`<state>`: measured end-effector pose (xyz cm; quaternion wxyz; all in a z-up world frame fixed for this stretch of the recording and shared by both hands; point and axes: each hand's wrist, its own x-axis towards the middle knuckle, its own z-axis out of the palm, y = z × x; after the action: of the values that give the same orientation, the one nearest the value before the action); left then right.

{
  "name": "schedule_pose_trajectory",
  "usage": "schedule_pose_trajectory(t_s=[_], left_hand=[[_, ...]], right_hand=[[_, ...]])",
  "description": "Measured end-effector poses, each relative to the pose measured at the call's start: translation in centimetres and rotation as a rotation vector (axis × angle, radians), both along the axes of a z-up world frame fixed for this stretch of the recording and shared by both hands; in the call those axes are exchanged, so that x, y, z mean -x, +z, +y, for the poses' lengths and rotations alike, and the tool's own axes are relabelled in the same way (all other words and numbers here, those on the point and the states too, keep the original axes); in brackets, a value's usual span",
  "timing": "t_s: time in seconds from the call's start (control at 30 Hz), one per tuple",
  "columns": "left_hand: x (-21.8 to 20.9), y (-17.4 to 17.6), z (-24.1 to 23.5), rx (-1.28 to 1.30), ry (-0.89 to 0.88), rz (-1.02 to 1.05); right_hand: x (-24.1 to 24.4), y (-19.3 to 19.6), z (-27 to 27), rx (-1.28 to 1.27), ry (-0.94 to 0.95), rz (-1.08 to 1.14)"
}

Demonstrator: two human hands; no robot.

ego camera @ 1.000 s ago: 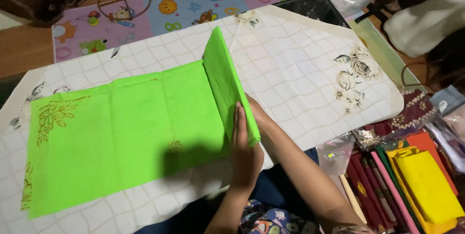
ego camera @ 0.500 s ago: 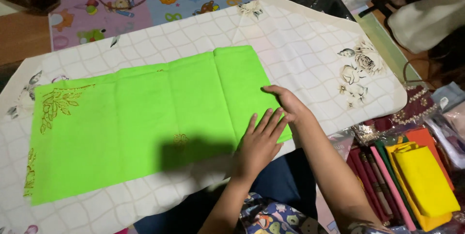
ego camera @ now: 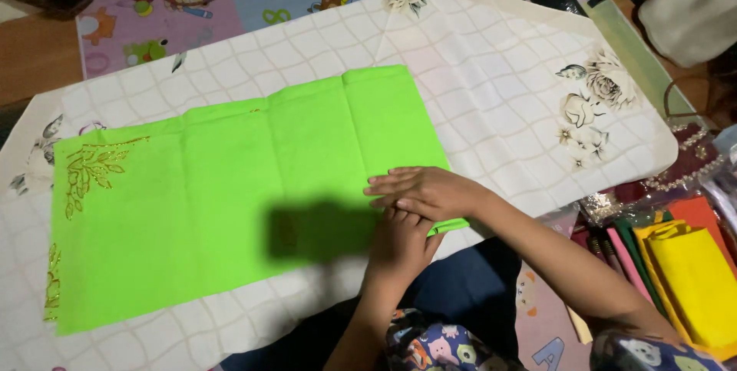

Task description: Folding a green piece of fabric into a neat rectangle on a flat surface

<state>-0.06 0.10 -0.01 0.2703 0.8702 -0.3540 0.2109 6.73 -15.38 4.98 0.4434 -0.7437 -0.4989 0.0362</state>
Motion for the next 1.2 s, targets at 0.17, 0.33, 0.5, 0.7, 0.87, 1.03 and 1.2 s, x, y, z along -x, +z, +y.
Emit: schedule_pose_trajectory(t_s=[0.17,0.33,0.5,0.7,0.87,1.03,1.2], left_hand=[[0.8,3.6,0.6,0.002,-0.119,0.299],[1.0,3.5,0.4,-0.066,-0.091,0.317],[1.2,3.5,0.4,-0.124,-0.068,0.287],[1.3,3.7,0.4,-0.12,-0.044,0.311],[1.1,3.4,0.4,-0.121,-0.049,0.34],[1.0,3.7,0.7,-0.104,-0.092,0.351],[1.0,3.4,0.7,-0.038,-0.137,0.381]], right_hand=[[-4.1,-0.8,-0.2,0.381,-0.152,-0.164],[-10.2,-2.4,0.0,0.476,-0.315,-0.241],[-15.4,-2.9,0.3,0.503,-0.358,-0.264],[-13.9,-0.4,2.3,0.602,-0.723,-0.277],[-5.2,-1.1,3.3,0.429,-0.492,-0.023],[-9.5,-2.6,2.2,0.519,-0.596,-0.195],[-10.9,-1.7,2.0,0.561,-0.736,-0.241]])
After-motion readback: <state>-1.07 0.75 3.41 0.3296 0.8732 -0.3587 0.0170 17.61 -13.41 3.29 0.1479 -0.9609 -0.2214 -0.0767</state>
